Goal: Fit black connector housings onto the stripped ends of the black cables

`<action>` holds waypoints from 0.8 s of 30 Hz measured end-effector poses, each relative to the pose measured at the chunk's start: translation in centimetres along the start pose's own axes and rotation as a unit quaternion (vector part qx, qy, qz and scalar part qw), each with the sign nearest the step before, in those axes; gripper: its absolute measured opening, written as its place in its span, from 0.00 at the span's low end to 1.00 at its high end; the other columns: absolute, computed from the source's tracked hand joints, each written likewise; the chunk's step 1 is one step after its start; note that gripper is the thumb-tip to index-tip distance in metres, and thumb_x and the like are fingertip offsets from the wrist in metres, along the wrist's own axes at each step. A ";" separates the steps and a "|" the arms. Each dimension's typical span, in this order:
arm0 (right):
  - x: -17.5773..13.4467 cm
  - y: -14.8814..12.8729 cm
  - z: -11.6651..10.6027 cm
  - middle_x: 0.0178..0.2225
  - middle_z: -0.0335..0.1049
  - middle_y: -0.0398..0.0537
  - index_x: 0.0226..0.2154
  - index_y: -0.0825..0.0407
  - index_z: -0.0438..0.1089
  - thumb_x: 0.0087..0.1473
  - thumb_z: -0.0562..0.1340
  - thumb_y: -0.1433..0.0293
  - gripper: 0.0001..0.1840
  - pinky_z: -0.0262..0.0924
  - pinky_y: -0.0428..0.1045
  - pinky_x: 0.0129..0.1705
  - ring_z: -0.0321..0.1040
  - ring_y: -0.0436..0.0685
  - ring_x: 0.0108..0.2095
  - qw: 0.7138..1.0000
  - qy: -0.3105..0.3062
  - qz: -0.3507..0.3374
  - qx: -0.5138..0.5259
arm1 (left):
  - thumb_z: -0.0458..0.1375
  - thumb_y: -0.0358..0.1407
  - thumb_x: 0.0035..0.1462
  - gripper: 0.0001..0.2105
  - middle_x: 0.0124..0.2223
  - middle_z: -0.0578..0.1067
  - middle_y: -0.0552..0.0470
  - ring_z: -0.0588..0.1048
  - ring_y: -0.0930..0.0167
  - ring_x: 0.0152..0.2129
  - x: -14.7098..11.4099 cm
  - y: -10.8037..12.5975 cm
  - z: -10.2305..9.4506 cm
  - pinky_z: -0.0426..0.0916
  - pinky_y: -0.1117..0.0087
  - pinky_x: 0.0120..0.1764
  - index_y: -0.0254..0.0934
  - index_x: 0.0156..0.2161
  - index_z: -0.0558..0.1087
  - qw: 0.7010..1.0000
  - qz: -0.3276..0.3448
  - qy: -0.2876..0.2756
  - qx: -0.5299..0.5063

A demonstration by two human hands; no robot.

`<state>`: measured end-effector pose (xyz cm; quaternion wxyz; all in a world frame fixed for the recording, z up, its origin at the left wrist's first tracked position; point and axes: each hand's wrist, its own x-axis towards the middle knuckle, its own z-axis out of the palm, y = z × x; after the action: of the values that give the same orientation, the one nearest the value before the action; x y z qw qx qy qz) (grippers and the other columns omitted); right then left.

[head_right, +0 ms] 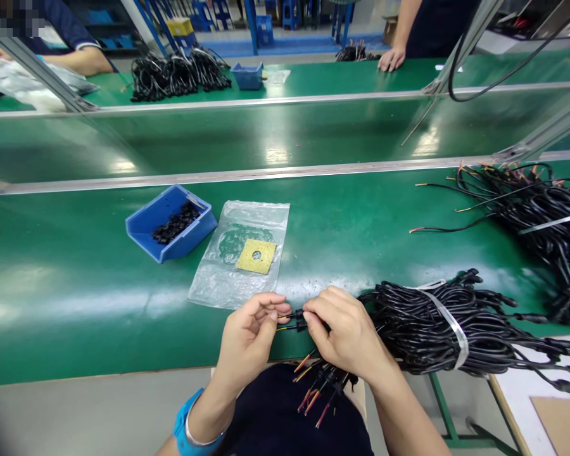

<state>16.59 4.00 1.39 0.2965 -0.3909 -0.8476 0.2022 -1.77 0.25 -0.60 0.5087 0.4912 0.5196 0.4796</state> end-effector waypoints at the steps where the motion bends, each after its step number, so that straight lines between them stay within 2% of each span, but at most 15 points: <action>1: -0.1 -0.5 -0.2 0.33 0.71 0.48 0.41 0.52 0.68 0.61 0.57 0.74 0.07 0.64 0.52 0.36 0.66 0.55 0.33 1.000 0.008 -0.003 -0.009 | 0.52 0.27 0.63 0.11 0.39 0.80 0.50 0.80 0.69 0.38 0.0 0.1 0.0 0.76 0.69 0.42 0.38 0.46 0.73 1.000 0.007 -0.006 0.014; 4: -1.2 -2.7 -2.4 0.50 0.69 0.56 0.55 0.53 0.64 0.61 0.59 0.71 0.19 0.65 0.58 0.51 0.67 0.62 0.50 0.997 0.037 0.000 -0.064 | 0.52 0.28 0.63 0.11 0.40 0.81 0.49 0.80 0.68 0.37 0.0 0.4 -0.1 0.76 0.68 0.43 0.38 0.45 0.75 0.999 0.018 -0.023 0.043; 7: -3.5 -3.5 -7.1 0.58 0.64 0.51 0.60 0.46 0.61 0.59 0.62 0.67 0.27 0.62 0.58 0.57 0.64 0.63 0.56 0.990 0.051 -0.003 -0.131 | 0.52 0.32 0.65 0.10 0.41 0.81 0.48 0.80 0.67 0.38 0.1 0.6 -0.3 0.76 0.67 0.44 0.37 0.45 0.76 0.998 0.018 -0.033 0.050; 9: -5.2 -2.1 -10.6 0.60 0.63 0.50 0.62 0.44 0.60 0.56 0.64 0.59 0.32 0.60 0.59 0.59 0.64 0.65 0.56 0.982 0.042 -0.015 -0.186 | 0.52 0.34 0.66 0.11 0.42 0.81 0.48 0.80 0.67 0.40 0.1 0.7 -0.4 0.75 0.67 0.45 0.37 0.46 0.75 0.998 0.018 -0.039 0.052; 11: -6.4 0.5 -13.5 0.63 0.58 0.55 0.66 0.47 0.53 0.55 0.61 0.48 0.42 0.60 0.64 0.58 0.61 0.71 0.59 0.971 -0.041 -0.019 -0.236 | 0.51 0.36 0.66 0.11 0.43 0.81 0.47 0.80 0.67 0.41 0.1 0.7 -0.4 0.74 0.67 0.45 0.37 0.46 0.75 0.997 0.017 -0.051 0.062; 12: -6.9 2.0 -14.5 0.64 0.57 0.57 0.67 0.48 0.50 0.52 0.61 0.46 0.47 0.59 0.68 0.56 0.59 0.75 0.60 0.961 -0.076 -0.017 -0.264 | 0.51 0.37 0.66 0.12 0.43 0.81 0.47 0.80 0.66 0.41 0.1 0.7 -0.4 0.74 0.67 0.45 0.37 0.47 0.75 0.996 0.016 -0.059 0.070; 14: -7.2 4.6 -15.5 0.63 0.58 0.60 0.68 0.50 0.47 0.47 0.67 0.52 0.53 0.60 0.71 0.53 0.58 0.79 0.60 0.943 -0.117 -0.012 -0.310 | 0.51 0.39 0.67 0.13 0.44 0.81 0.47 0.80 0.66 0.41 0.2 0.9 -0.4 0.73 0.67 0.45 0.38 0.48 0.75 0.992 0.016 -0.082 0.094; 17: -7.0 6.2 -15.5 0.59 0.63 0.61 0.67 0.51 0.49 0.40 0.68 0.68 0.53 0.63 0.66 0.51 0.64 0.75 0.55 0.932 -0.169 0.001 -0.322 | 0.49 0.41 0.67 0.16 0.44 0.82 0.47 0.80 0.66 0.36 0.2 1.5 -0.1 0.72 0.66 0.42 0.38 0.50 0.75 0.982 0.016 -0.125 0.142; 19: -6.6 5.8 -15.4 0.53 0.67 0.61 0.64 0.53 0.56 0.37 0.65 0.73 0.49 0.65 0.62 0.48 0.67 0.71 0.50 0.931 -0.181 -0.002 -0.318 | 0.49 0.41 0.67 0.16 0.43 0.82 0.47 0.79 0.66 0.33 0.2 2.0 0.1 0.72 0.65 0.40 0.38 0.50 0.75 0.974 0.015 -0.151 0.166; 21: -6.3 4.7 -15.7 0.49 0.67 0.60 0.60 0.53 0.60 0.35 0.63 0.73 0.45 0.67 0.61 0.47 0.68 0.69 0.47 0.933 -0.180 -0.022 -0.312 | 0.49 0.40 0.66 0.16 0.41 0.82 0.47 0.77 0.68 0.30 0.4 2.3 0.0 0.71 0.66 0.37 0.38 0.50 0.76 0.973 -0.002 -0.171 0.153; 23: -6.0 3.2 -16.5 0.49 0.66 0.58 0.59 0.53 0.59 0.35 0.62 0.72 0.44 0.69 0.60 0.46 0.68 0.68 0.47 0.938 -0.167 -0.041 -0.302 | 0.52 0.39 0.65 0.14 0.38 0.83 0.47 0.76 0.70 0.26 0.8 2.3 -0.3 0.70 0.70 0.33 0.37 0.48 0.76 0.978 -0.045 -0.190 0.078; 24: -5.8 2.2 -17.1 0.50 0.65 0.57 0.59 0.52 0.57 0.35 0.61 0.72 0.44 0.69 0.59 0.46 0.68 0.67 0.48 0.942 -0.152 -0.046 -0.296 | 0.55 0.40 0.63 0.13 0.34 0.82 0.47 0.75 0.71 0.24 1.1 2.2 -0.6 0.70 0.72 0.29 0.35 0.47 0.77 0.976 -0.080 -0.203 0.008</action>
<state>32.11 2.73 10.80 0.0437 -0.3866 -0.9211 -0.0146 -2.30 1.51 1.56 0.6360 0.5393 0.4470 0.3238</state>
